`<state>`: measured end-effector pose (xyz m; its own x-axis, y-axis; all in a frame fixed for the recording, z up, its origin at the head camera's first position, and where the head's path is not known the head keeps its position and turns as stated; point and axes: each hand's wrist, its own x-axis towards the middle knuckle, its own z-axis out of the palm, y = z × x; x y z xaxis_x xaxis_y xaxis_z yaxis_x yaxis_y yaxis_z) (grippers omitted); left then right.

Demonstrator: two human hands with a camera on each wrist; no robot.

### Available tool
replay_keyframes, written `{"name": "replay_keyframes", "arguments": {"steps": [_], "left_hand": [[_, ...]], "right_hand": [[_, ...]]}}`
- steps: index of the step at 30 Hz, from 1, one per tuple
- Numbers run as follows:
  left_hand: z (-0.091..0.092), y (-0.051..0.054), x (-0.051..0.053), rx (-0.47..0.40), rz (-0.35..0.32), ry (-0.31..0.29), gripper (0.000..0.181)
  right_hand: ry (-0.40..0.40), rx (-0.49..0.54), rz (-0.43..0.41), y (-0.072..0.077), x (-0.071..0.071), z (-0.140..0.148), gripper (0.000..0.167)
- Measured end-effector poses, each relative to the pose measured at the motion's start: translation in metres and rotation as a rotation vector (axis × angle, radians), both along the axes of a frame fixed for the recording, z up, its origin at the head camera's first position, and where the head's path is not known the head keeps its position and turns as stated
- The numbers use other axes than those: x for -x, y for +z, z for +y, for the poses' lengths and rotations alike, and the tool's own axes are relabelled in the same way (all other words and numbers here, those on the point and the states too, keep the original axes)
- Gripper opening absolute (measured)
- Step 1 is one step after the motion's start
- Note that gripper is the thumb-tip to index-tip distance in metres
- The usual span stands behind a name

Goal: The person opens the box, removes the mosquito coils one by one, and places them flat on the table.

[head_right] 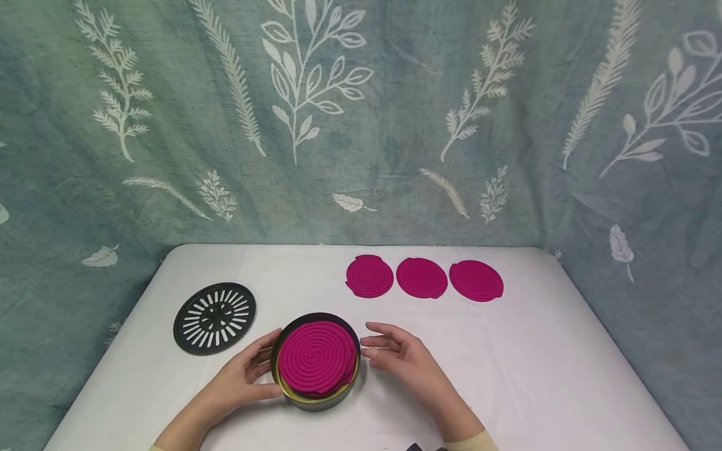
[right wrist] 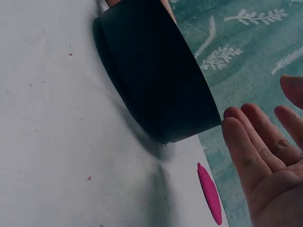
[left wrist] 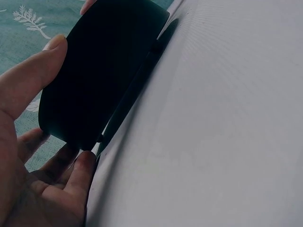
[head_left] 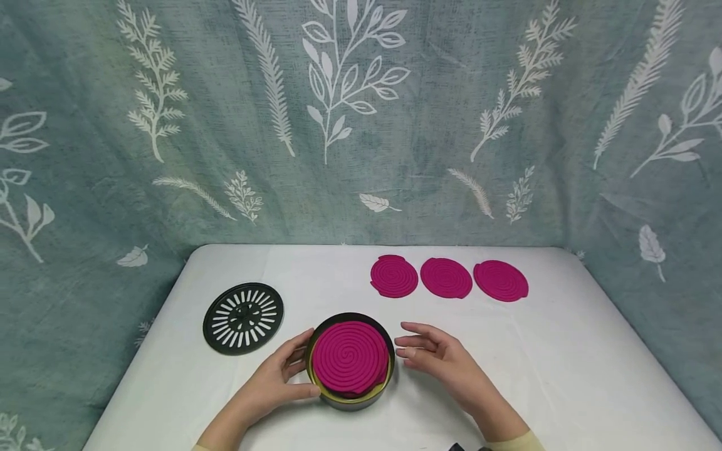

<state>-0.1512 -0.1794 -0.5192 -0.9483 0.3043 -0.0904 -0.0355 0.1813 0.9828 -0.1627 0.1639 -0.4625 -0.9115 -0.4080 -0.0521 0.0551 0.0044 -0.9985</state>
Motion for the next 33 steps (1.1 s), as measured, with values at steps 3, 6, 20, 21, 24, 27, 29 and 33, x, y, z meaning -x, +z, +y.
{"name": "replay_keyframes", "arguments": {"steps": [3, 6, 20, 21, 24, 27, 29, 33], "left_hand": [[0.001, -0.001, 0.000, -0.001, -0.005, -0.003, 0.104], [0.000, -0.001, 0.000, -0.002, -0.015, -0.006, 0.103], [0.000, -0.001, 0.000, -0.008, -0.011, -0.005, 0.103], [0.000, -0.001, 0.000, -0.009, -0.009, -0.005, 0.103], [0.000, -0.001, 0.001, -0.014, -0.006, -0.007, 0.103], [0.000, -0.002, 0.001, -0.016, -0.003, -0.007, 0.103], [0.000, -0.002, 0.001, -0.017, -0.003, -0.006, 0.103], [0.000, -0.002, 0.001, -0.014, 0.000, -0.003, 0.104]], "right_hand": [[0.031, -0.028, -0.002, 0.005, 0.004, -0.004, 0.051], [0.055, -0.064, 0.005, 0.009, 0.007, -0.008, 0.052], [0.135, -0.141, 0.048, 0.014, 0.023, -0.026, 0.055], [0.140, -0.150, 0.047, 0.015, 0.024, -0.027, 0.056], [0.158, -0.168, 0.037, 0.017, 0.025, -0.030, 0.059], [0.171, -0.186, 0.025, 0.020, 0.026, -0.033, 0.060], [0.179, -0.209, 0.028, 0.021, 0.027, -0.035, 0.060], [0.198, -0.249, 0.050, 0.023, 0.028, -0.040, 0.058]]}}
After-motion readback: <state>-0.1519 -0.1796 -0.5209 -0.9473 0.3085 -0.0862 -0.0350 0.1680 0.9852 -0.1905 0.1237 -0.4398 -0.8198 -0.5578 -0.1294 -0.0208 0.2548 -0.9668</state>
